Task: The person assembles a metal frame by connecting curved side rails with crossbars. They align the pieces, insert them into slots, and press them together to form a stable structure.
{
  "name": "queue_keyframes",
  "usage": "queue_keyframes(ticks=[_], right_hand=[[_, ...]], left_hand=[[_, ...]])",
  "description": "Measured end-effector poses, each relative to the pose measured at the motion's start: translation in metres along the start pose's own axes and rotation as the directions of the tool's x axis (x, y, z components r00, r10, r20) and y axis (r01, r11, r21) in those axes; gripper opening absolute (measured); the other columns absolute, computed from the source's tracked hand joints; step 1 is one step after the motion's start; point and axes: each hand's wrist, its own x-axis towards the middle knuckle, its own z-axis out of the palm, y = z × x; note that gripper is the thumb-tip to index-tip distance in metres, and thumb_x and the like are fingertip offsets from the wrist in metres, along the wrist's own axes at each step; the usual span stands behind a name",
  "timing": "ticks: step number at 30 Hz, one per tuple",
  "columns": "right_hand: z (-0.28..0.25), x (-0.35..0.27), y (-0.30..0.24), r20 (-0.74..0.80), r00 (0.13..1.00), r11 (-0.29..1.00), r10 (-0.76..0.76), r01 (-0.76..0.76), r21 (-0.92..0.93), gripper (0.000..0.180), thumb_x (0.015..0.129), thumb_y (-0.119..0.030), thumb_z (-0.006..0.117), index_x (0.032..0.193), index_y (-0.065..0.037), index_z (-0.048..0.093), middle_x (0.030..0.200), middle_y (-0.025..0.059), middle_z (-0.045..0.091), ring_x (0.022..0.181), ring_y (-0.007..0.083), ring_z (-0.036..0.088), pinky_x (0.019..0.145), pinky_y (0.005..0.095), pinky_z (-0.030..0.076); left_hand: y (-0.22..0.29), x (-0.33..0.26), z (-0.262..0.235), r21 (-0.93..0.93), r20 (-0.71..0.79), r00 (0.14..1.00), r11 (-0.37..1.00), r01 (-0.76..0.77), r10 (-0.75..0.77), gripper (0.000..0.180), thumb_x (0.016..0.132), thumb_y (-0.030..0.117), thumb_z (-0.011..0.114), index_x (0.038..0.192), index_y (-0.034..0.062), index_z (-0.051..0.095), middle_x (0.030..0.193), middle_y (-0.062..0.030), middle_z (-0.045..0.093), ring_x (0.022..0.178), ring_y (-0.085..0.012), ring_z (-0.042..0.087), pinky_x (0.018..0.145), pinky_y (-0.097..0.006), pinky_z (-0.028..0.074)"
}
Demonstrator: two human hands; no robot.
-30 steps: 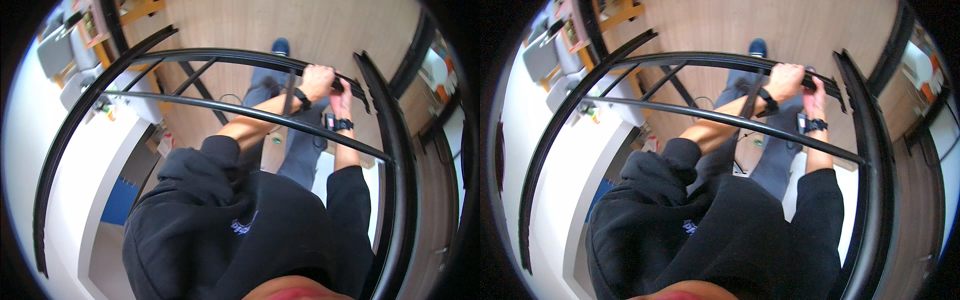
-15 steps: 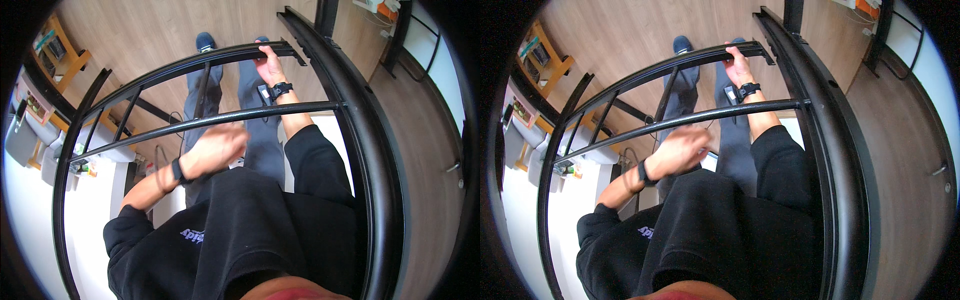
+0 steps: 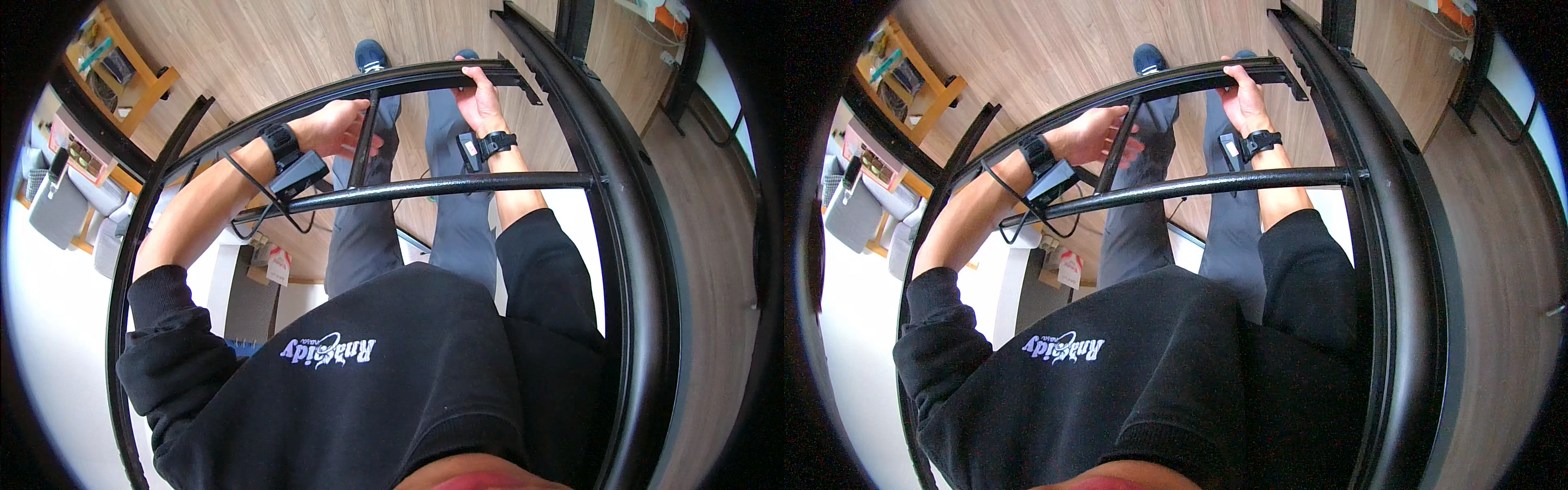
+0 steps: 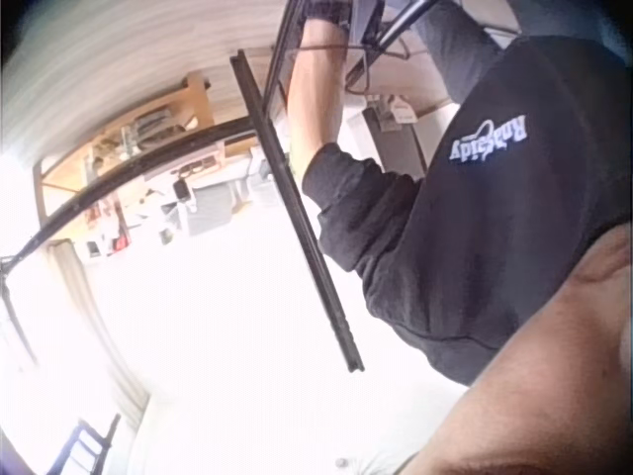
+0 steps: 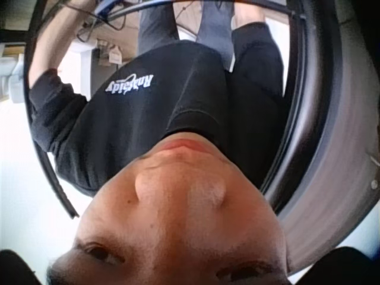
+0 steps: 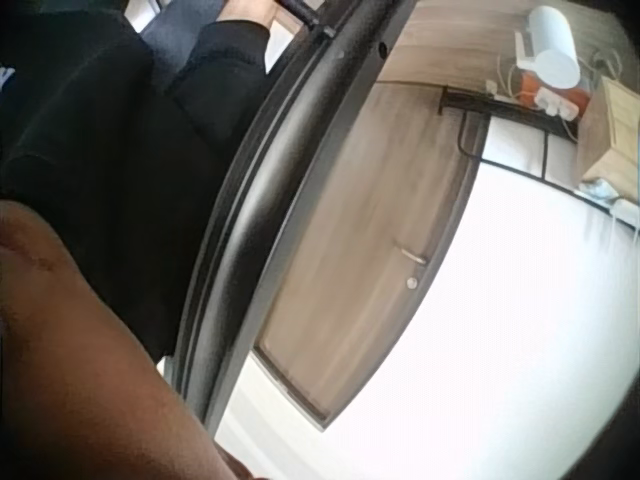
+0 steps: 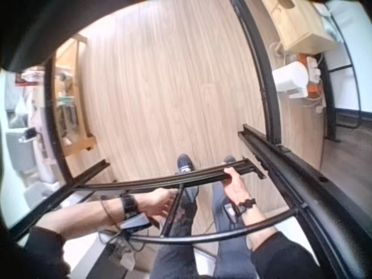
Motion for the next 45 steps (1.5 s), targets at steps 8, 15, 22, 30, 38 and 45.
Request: queue_keyframes(ticks=[8,15,22,30,38,45], right_hand=[[-0.002,0.0,0.003,0.038,0.999,0.999,-0.02,0.019,0.025,0.027,0.09,-0.008,0.075,0.116,-0.003,0.072,0.115,0.0077,0.071,0.11,0.0218,0.065,0.104,0.0409,0.049],[-0.004,0.0,0.01,-0.018,0.998,0.999,-0.053,0.053,0.012,0.023,0.093,-0.007,0.077,0.115,-0.006,0.073,0.111,0.0054,0.072,0.106,0.0188,0.067,0.097,0.0393,0.054],[-0.001,-0.004,0.01,-0.019,0.998,0.996,-0.068,0.067,-0.053,0.021,0.09,-0.01,0.083,0.11,-0.01,0.076,0.105,0.0005,0.074,0.098,0.0141,0.068,0.087,0.0323,0.054],[0.005,-0.008,0.008,0.001,0.996,0.992,-0.089,0.089,-0.085,0.023,0.089,-0.014,0.086,0.109,-0.015,0.074,0.106,-0.0028,0.072,0.102,0.0125,0.065,0.093,0.0331,0.051],[0.006,-0.011,0.007,0.07,0.992,0.991,-0.101,0.107,-0.078,0.031,0.09,-0.013,0.084,0.119,-0.011,0.073,0.115,0.0004,0.071,0.107,0.0139,0.065,0.098,0.0329,0.05],[0.005,-0.008,0.006,0.158,0.98,0.992,-0.119,0.123,-0.015,0.034,0.091,-0.011,0.082,0.122,-0.005,0.071,0.117,0.0031,0.071,0.113,0.017,0.064,0.107,0.0371,0.046]], left_hand=[[-0.003,0.016,0.032,-0.23,-0.085,0.995,0.971,-0.067,0.049,0.031,0.114,0.036,0.033,0.1,0.0117,0.045,0.064,-0.0013,0.046,0.051,-0.0167,0.048,0.051,-0.036,0.048],[0.002,0.025,0.033,0.026,-0.194,0.975,0.994,-0.106,0.109,0.035,0.115,0.041,0.033,0.1,0.0116,0.044,0.062,0.0015,0.044,0.048,-0.014,0.045,0.048,-0.034,0.042],[0.004,0.023,0.031,-0.121,-0.23,0.973,0.991,-0.056,0.027,0.035,0.114,0.042,0.04,0.098,0.0127,0.049,0.065,0.0029,0.045,0.05,-0.0128,0.044,0.05,-0.032,0.043],[0.026,0.012,0.008,0.51,-0.249,0.959,0.86,0.01,0.136,0.059,0.108,0.052,0.043,0.108,-0.0013,0.067,0.08,-0.0112,0.07,0.064,-0.0216,0.07,0.061,-0.039,0.06],[0.102,0.028,0.022,0.937,0.137,0.699,0.137,-0.321,0.702,0.067,0.094,0.057,0.067,0.12,-0.004,0.068,0.097,-0.0245,0.075,0.096,-0.0367,0.075,0.084,-0.045,0.058],[0.119,0.113,0.05,0.952,0.249,0.767,-0.002,-0.308,0.591,0.102,0.069,0.058,0.089,0.14,-0.0048,0.052,0.127,-0.0308,0.067,0.121,-0.0411,0.067,0.102,-0.043,0.054]])
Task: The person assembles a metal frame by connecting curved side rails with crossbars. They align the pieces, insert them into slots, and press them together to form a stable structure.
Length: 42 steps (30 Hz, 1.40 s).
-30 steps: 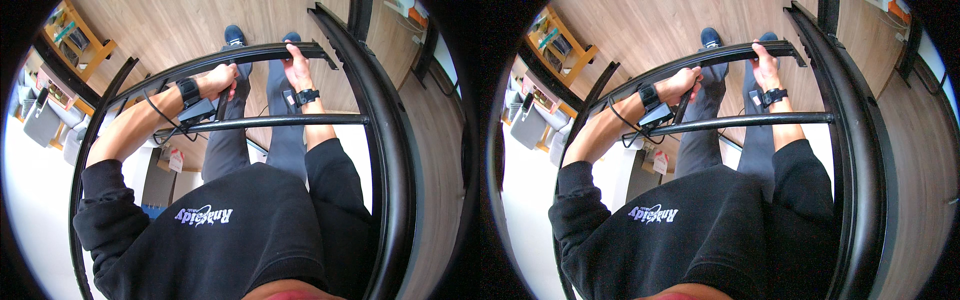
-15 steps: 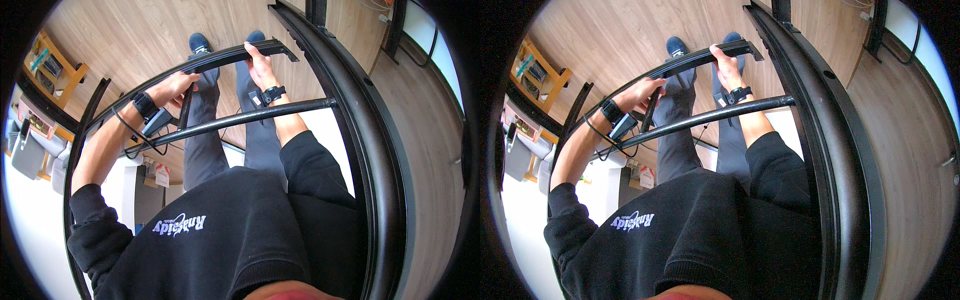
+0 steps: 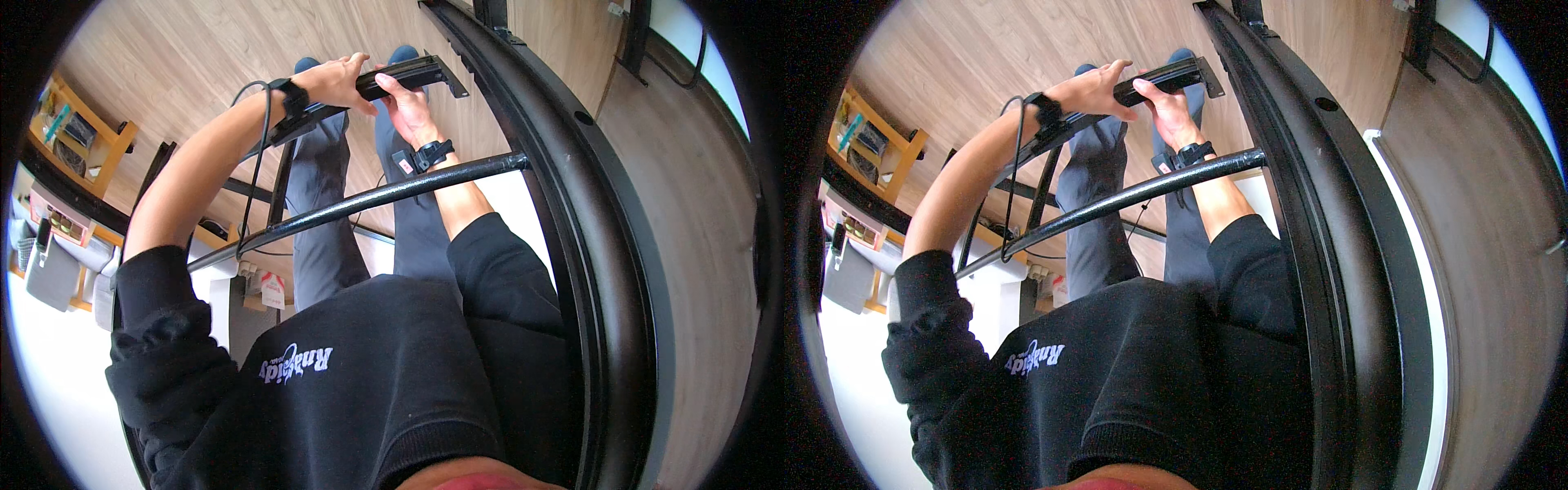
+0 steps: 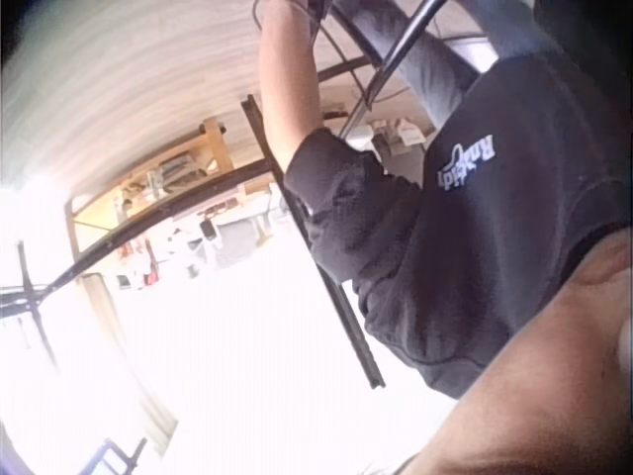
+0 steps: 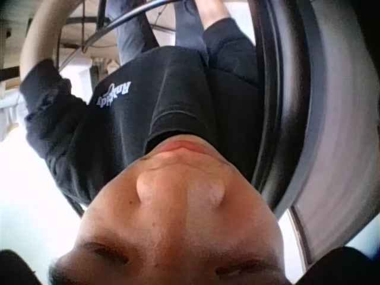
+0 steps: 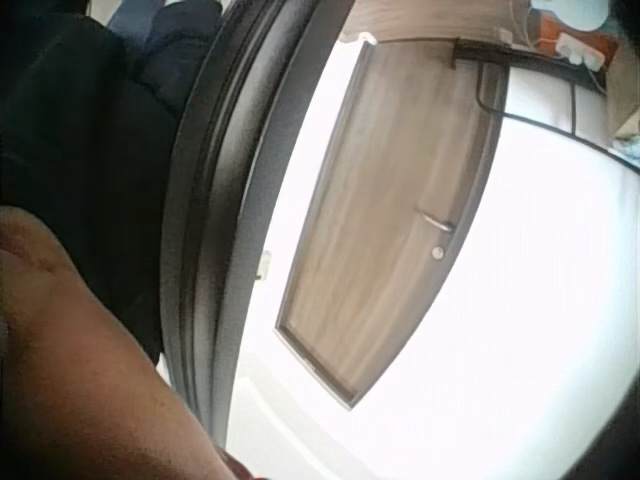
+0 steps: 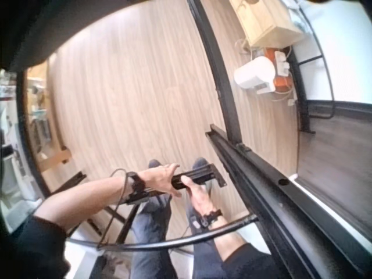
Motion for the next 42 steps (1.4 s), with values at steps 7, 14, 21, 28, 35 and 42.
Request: queue_keyframes(ticks=[7,14,21,28,35,42], right_hand=[[-0.047,-0.018,-0.014,0.188,0.982,0.965,-0.004,0.053,-0.258,0.055,0.085,-0.004,0.083,0.137,-0.004,0.063,0.137,0.0068,0.065,0.13,0.0206,0.058,0.117,0.0377,0.041],[-0.123,-0.038,-0.207,0.398,0.905,0.988,0.154,-0.131,-0.083,0.06,0.105,-0.037,0.061,0.154,-0.004,0.051,0.156,0.0189,0.054,0.139,0.0297,0.057,0.12,0.0443,0.043],[-0.038,0.051,-0.248,0.242,0.949,0.94,-0.202,0.258,-0.224,0.063,0.113,-0.05,0.042,0.156,-0.004,0.045,0.146,0.0138,0.06,0.12,0.0241,0.065,0.098,0.0345,0.055],[0.013,0.032,-0.221,0.205,0.978,0.922,-0.024,0.101,-0.373,0.066,0.106,-0.024,0.061,0.163,-0.015,0.029,0.127,0.0126,0.066,0.103,0.0225,0.07,0.081,0.039,0.061],[0.03,0.023,-0.218,0.315,0.941,0.934,0.12,0.0,-0.357,0.055,0.105,-0.025,0.06,0.155,-0.017,0.039,0.114,0.0114,0.071,0.085,0.0205,0.073,0.07,0.037,0.063],[0.009,0.041,-0.219,0.316,0.946,0.914,0.075,0.061,-0.402,0.059,0.105,-0.024,0.058,0.159,-0.014,0.035,0.133,0.0103,0.06,0.108,0.0202,0.065,0.088,0.0367,0.055]], left_hand=[[-0.01,0.02,0.031,-0.241,0.042,0.996,0.967,0.085,-0.077,0.072,0.071,0.034,0.08,0.127,-0.0054,0.055,0.108,-0.0282,0.07,0.104,-0.0398,0.069,0.093,-0.044,0.053],[-0.005,0.014,0.03,-0.24,0.025,0.996,0.967,0.089,-0.085,0.075,0.074,0.04,0.077,0.13,-0.0061,0.055,0.109,-0.0271,0.07,0.103,-0.0378,0.069,0.094,-0.043,0.053],[0.002,0.009,0.028,-0.264,0.008,0.994,0.959,0.104,-0.106,0.084,0.072,0.044,0.075,0.134,-0.0085,0.055,0.114,-0.0296,0.071,0.108,-0.0407,0.069,0.097,-0.043,0.054],[0.002,0.008,0.028,-0.252,-0.027,0.993,0.962,0.102,-0.112,0.077,0.074,0.04,0.074,0.131,-0.0081,0.057,0.108,-0.0282,0.072,0.102,-0.0389,0.071,0.095,-0.043,0.054],[0.0,0.008,0.032,-0.253,-0.021,0.994,0.963,0.095,-0.104,0.075,0.075,0.039,0.074,0.13,-0.0088,0.056,0.106,-0.0278,0.072,0.1,-0.0383,0.071,0.092,-0.043,0.055],[0.003,0.004,0.029,-0.227,-0.04,0.993,0.969,0.1,-0.112,0.07,0.075,0.04,0.074,0.125,-0.0065,0.059,0.102,-0.0261,0.072,0.096,-0.0387,0.071,0.089,-0.044,0.055]])
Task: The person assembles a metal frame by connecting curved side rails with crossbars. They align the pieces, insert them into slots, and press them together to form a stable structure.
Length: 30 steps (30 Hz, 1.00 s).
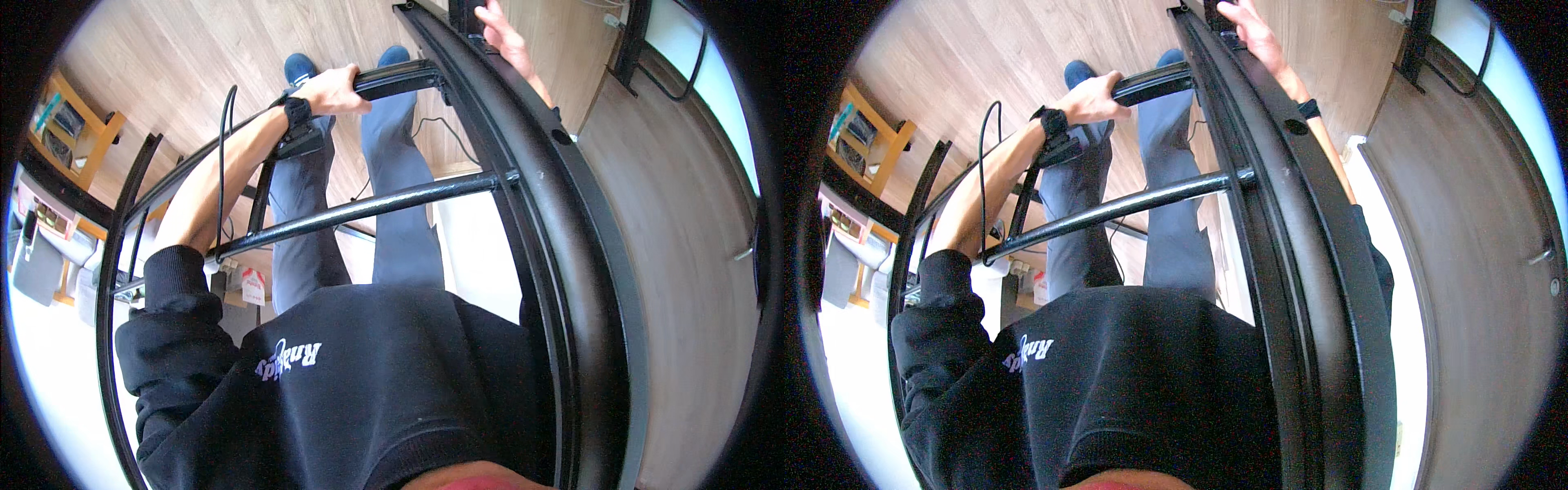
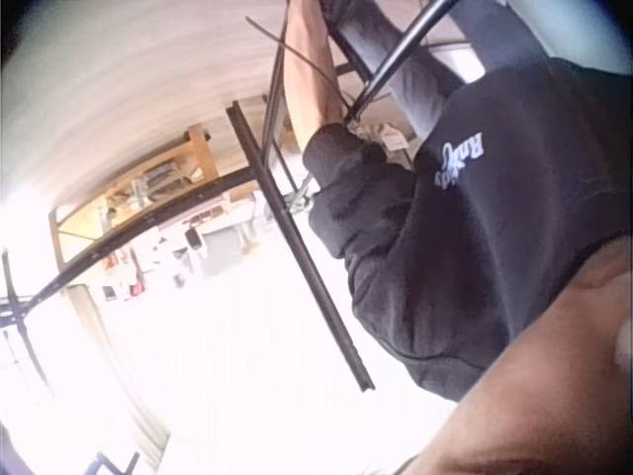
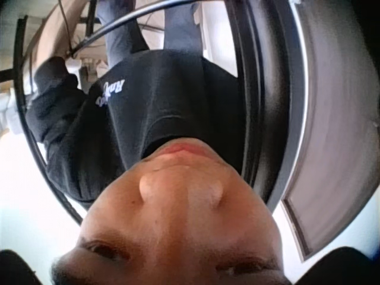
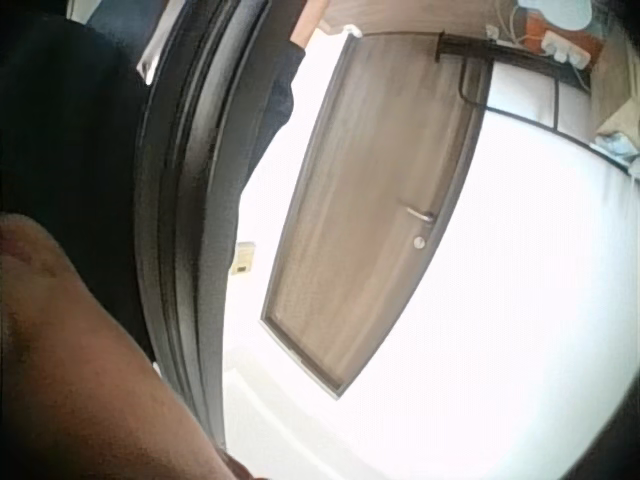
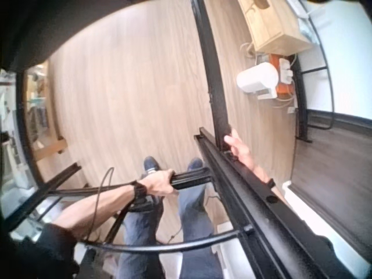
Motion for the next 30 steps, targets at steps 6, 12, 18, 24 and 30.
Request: queue_keyframes(ticks=[6,12,18,24,30], right_hand=[[-0.031,0.004,0.012,0.018,1.0,0.996,-0.012,0.014,-0.091,0.063,0.106,-0.023,0.054,0.163,-0.012,0.03,0.152,0.0098,0.049,0.13,0.0202,0.056,0.108,0.0369,0.045],[-0.034,0.004,0.015,0.024,1.0,0.984,-0.016,0.02,-0.176,0.073,0.099,-0.01,0.051,0.168,-0.011,0.025,0.165,0.0059,0.04,0.141,0.0209,0.052,0.12,0.0343,0.038],[-0.021,-0.017,0.004,0.389,0.917,0.995,-0.093,0.096,0.011,0.084,0.09,-0.005,0.049,0.169,-0.013,0.022,0.169,0.0056,0.033,0.144,0.0199,0.047,0.121,0.0313,0.035],[-0.028,-0.009,0.025,-0.007,0.999,0.95,-0.052,0.048,-0.307,0.086,0.089,-0.006,0.047,0.171,-0.009,0.019,0.174,0.0067,0.025,0.151,0.0184,0.038,0.122,0.0278,0.03],[-0.036,-0.012,0.032,0.019,0.998,0.953,-0.057,0.06,-0.297,0.081,0.097,-0.012,0.055,0.17,-0.013,0.019,0.169,0.0093,0.034,0.143,0.0182,0.044,0.117,0.0309,0.038]], left_hand=[[0.004,-0.002,-0.001,-0.007,-0.041,0.999,1.0,0.011,-0.011,0.073,0.072,0.043,0.075,0.123,-0.0062,0.062,0.104,-0.0281,0.073,0.098,-0.0403,0.072,0.091,-0.044,0.057],[0.003,-0.003,-0.001,-0.028,-0.05,0.998,0.999,0.039,-0.041,0.074,0.071,0.044,0.075,0.122,-0.0066,0.062,0.105,-0.029,0.073,0.1,-0.0411,0.072,0.091,-0.044,0.057],[0.003,-0.001,-0.001,-0.064,-0.04,0.999,0.998,0.027,-0.03,0.076,0.07,0.042,0.078,0.126,-0.0058,0.061,0.106,-0.0272,0.072,0.099,-0.039,0.072,0.091,-0.042,0.057],[0.003,-0.003,-0.002,-0.043,-0.083,0.996,0.999,0.019,-0.023,0.077,0.069,0.04,0.081,0.129,-0.0055,0.061,0.109,-0.0274,0.073,0.102,-0.0388,0.072,0.092,-0.043,0.057],[0.005,-0.004,-0.002,-0.135,-0.097,0.995,0.991,-0.011,-0.002,0.075,0.066,0.036,0.08,0.124,-0.0079,0.063,0.104,-0.0238,0.073,0.097,-0.0344,0.072,0.092,-0.038,0.056]])
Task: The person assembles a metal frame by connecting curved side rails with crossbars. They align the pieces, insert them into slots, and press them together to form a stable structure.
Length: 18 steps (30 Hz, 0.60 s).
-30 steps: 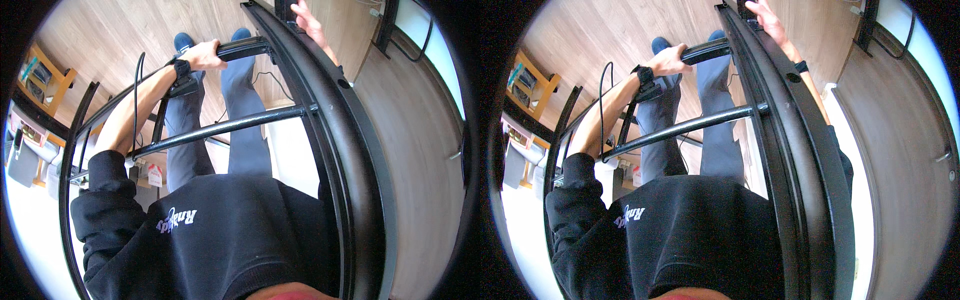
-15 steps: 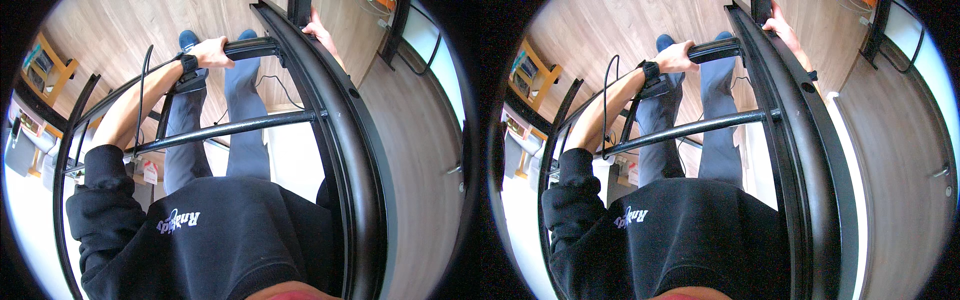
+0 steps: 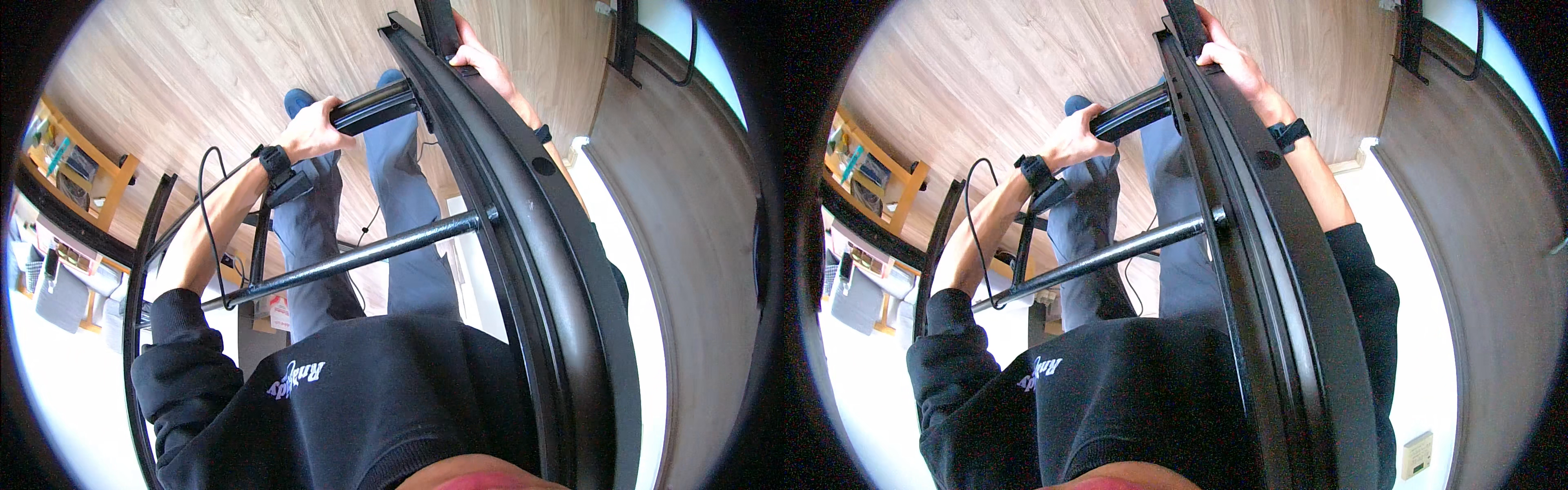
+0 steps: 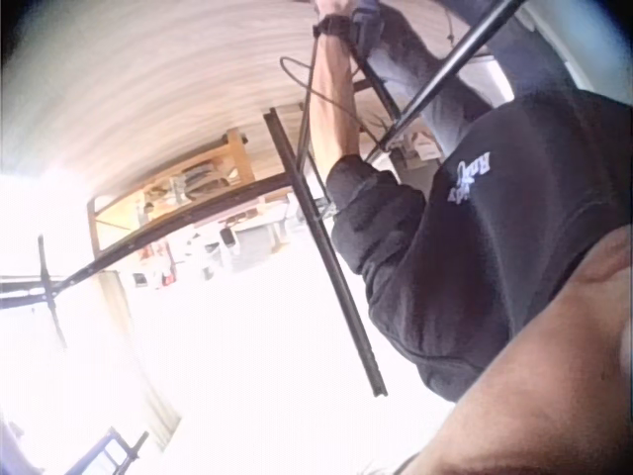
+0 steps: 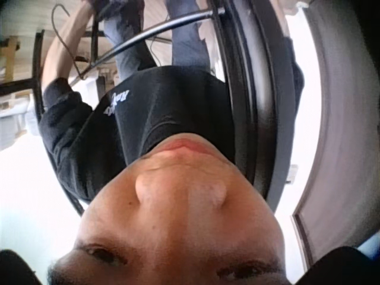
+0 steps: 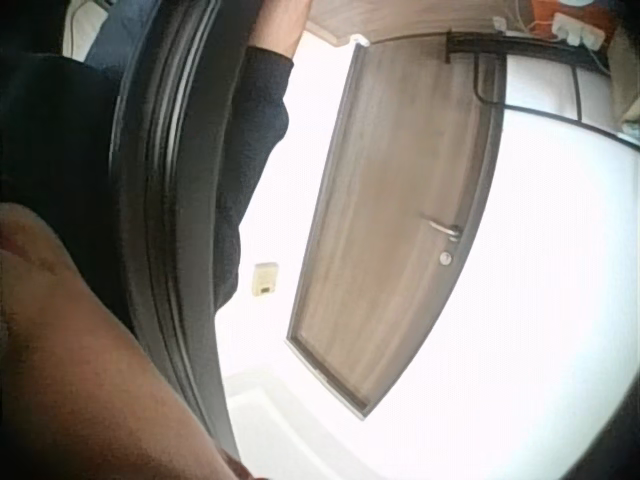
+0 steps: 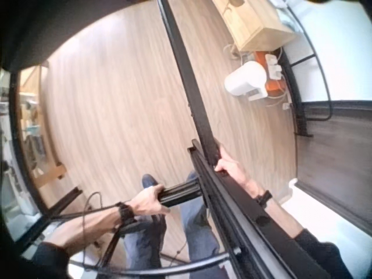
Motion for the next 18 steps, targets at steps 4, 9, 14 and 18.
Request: queue_keyframes(ticks=[4,9,14,18], right_hand=[[0.012,-0.001,0.003,-0.028,0.985,0.984,-0.173,0.171,-0.043,0.079,0.094,-0.012,0.05,0.167,-0.003,0.025,0.169,0.0087,0.034,0.156,0.017,0.03,0.126,0.0311,0.024],[0.028,-0.008,-0.005,-0.129,0.984,0.992,-0.124,0.125,0.002,0.078,0.09,-0.009,0.048,0.167,-0.011,0.031,0.142,0.0052,0.051,0.106,0.0084,0.055,0.094,0.025,0.046],[0.031,-0.018,-0.019,-0.176,0.978,0.99,-0.112,0.124,0.06,0.074,0.092,-0.014,0.05,0.164,-0.018,0.038,0.092,0.0007,0.057,0.075,0.0075,0.056,0.073,0.0244,0.048],[0.022,-0.022,-0.017,-0.217,0.964,0.986,-0.155,0.166,0.031,0.07,0.093,-0.011,0.049,0.162,-0.017,0.042,0.106,0.0019,0.057,0.079,0.0057,0.058,0.074,0.0218,0.049]], left_hand=[[0.001,0.0,0.0,-0.007,0.018,1.0,1.0,0.026,-0.026,0.074,0.063,0.034,0.081,0.122,-0.0084,0.064,0.098,-0.0218,0.072,0.092,-0.0316,0.071,0.089,-0.038,0.056],[0.01,-0.001,-0.002,0.019,0.001,1.0,0.999,0.031,-0.031,0.077,0.063,0.031,0.083,0.127,-0.0064,0.064,0.099,-0.0179,0.072,0.09,-0.0278,0.07,0.085,-0.036,0.055],[0.029,-0.007,-0.008,-0.104,0.064,0.994,0.99,0.091,-0.084,0.074,0.064,0.021,0.084,0.129,-0.0082,0.063,0.098,-0.0099,0.068,0.088,-0.0188,0.065,0.081,-0.032,0.053],[0.039,-0.011,-0.011,-0.072,0.123,0.992,0.997,0.023,-0.014,0.074,0.063,0.017,0.085,0.128,-0.0084,0.062,0.097,-0.0089,0.068,0.087,-0.0177,0.065,0.079,-0.031,0.054]])
